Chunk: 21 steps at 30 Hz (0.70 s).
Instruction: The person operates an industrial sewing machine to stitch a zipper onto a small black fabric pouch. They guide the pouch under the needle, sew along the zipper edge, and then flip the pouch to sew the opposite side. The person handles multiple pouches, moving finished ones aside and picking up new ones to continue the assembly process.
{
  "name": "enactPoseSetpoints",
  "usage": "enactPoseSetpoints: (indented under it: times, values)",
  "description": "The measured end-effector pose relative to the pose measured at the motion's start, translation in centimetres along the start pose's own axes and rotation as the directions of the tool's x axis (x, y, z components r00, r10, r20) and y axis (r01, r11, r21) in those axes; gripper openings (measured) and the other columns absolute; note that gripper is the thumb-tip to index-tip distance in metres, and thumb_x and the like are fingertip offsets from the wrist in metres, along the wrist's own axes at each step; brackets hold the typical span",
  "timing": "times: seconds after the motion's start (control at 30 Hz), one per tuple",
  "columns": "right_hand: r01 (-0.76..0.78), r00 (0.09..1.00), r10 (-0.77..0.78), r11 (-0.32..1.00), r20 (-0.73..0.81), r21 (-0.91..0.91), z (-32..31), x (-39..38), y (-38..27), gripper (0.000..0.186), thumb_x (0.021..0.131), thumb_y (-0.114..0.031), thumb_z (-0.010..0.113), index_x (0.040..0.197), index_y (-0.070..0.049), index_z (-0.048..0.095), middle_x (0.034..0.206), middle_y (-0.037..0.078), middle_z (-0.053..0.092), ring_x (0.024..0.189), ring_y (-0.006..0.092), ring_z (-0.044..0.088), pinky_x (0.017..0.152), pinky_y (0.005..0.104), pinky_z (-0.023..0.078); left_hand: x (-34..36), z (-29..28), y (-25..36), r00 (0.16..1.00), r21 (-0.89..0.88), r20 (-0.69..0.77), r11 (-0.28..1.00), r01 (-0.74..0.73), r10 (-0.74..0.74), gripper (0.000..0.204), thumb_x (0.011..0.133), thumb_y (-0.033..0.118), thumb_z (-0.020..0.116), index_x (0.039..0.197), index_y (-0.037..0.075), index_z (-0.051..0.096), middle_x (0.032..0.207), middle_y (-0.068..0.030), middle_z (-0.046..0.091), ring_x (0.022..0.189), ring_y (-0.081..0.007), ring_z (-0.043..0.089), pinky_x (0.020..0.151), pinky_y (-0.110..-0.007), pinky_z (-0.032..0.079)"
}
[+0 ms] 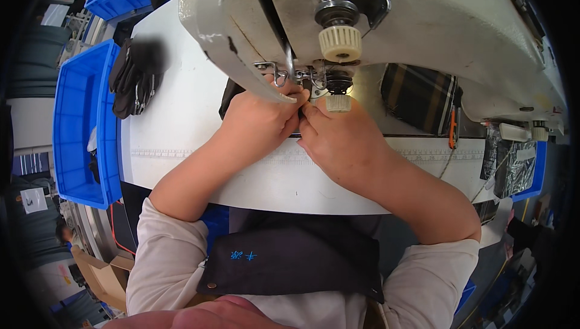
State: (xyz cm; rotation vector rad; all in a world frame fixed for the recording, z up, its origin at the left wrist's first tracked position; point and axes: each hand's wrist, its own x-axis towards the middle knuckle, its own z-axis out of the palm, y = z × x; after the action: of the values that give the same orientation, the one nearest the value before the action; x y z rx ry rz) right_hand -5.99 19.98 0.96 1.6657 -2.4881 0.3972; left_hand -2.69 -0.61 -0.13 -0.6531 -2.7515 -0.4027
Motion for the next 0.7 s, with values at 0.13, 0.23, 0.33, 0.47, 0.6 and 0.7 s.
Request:
enactPoseSetpoints:
  times: [0.13,0.23,0.33,0.47,0.6,0.7]
  values:
    - [0.011,1.0,-0.012,1.0,-0.019,-0.026,0.5,-0.1,0.3,0.031,0.088,-0.029,0.075,0.102,-0.001,0.074,0.112,0.012,0.07,0.113,0.0252,0.064,0.091,0.04,0.055,0.0,0.6,0.2,0.999,-0.011,-0.014,0.999,0.046,-0.046,0.024,0.081,0.013,0.072,0.104,0.006,0.075,0.096,-0.0025,0.063,0.093,-0.0223,0.063,0.067,-0.033,0.058]
    - [0.028,0.999,-0.028,1.0,-0.039,-0.004,0.2,0.0,0.5,0.03,0.087,-0.028,0.076,0.102,-0.002,0.074,0.112,0.009,0.07,0.116,0.0242,0.063,0.09,0.0389,0.056,0.0,0.1,0.3,0.994,-0.106,-0.047,0.99,0.09,-0.095,0.024,0.085,0.013,0.071,0.107,0.003,0.075,0.099,-0.0044,0.065,0.095,-0.0246,0.065,0.073,-0.035,0.059]
    - [0.072,0.996,-0.068,0.994,-0.053,0.076,0.2,-0.1,0.5,0.028,0.087,-0.027,0.078,0.101,-0.003,0.074,0.109,0.006,0.07,0.119,0.0235,0.061,0.089,0.0371,0.056,-0.1,-0.4,-0.9,0.983,-0.377,0.004,0.911,0.17,-0.183,0.021,0.091,0.013,0.068,0.108,0.002,0.075,0.102,-0.0075,0.068,0.096,-0.028,0.068,0.08,-0.038,0.058]
    - [-0.004,0.998,-0.006,0.989,0.065,0.15,-0.2,-0.2,0.1,0.035,0.081,-0.021,0.083,0.111,-0.004,0.076,0.121,0.008,0.072,0.126,0.0255,0.063,0.099,0.0386,0.055,0.0,-1.4,-1.7,0.959,-0.483,0.125,0.829,0.282,-0.253,0.017,0.097,0.011,0.065,0.108,0.004,0.076,0.103,-0.0112,0.07,0.097,-0.0314,0.07,0.083,-0.04,0.056]
    - [0.08,0.995,-0.073,0.991,-0.062,0.106,-0.1,-0.2,-0.1,0.025,0.086,-0.023,0.077,0.1,-0.003,0.073,0.107,0.007,0.069,0.12,0.0246,0.061,0.092,0.0366,0.056,-0.7,-1.4,-2.9,0.926,-0.618,0.236,0.69,0.376,-0.294,0.033,0.085,-0.005,0.065,0.113,0.009,0.073,0.112,-0.0091,0.069,0.095,-0.0321,0.069,0.083,-0.04,0.056]
    - [0.098,0.995,-0.095,0.989,-0.034,0.109,-0.1,-0.2,0.0,0.025,0.087,-0.022,0.076,0.102,-0.002,0.073,0.111,0.009,0.07,0.121,0.0267,0.062,0.094,0.0385,0.056,-0.3,-1.9,-3.3,0.997,-0.442,0.063,0.895,0.057,-0.033,0.042,0.078,-0.011,0.064,0.114,0.01,0.069,0.115,-0.0094,0.067,0.092,-0.0331,0.068,0.083,-0.041,0.056]
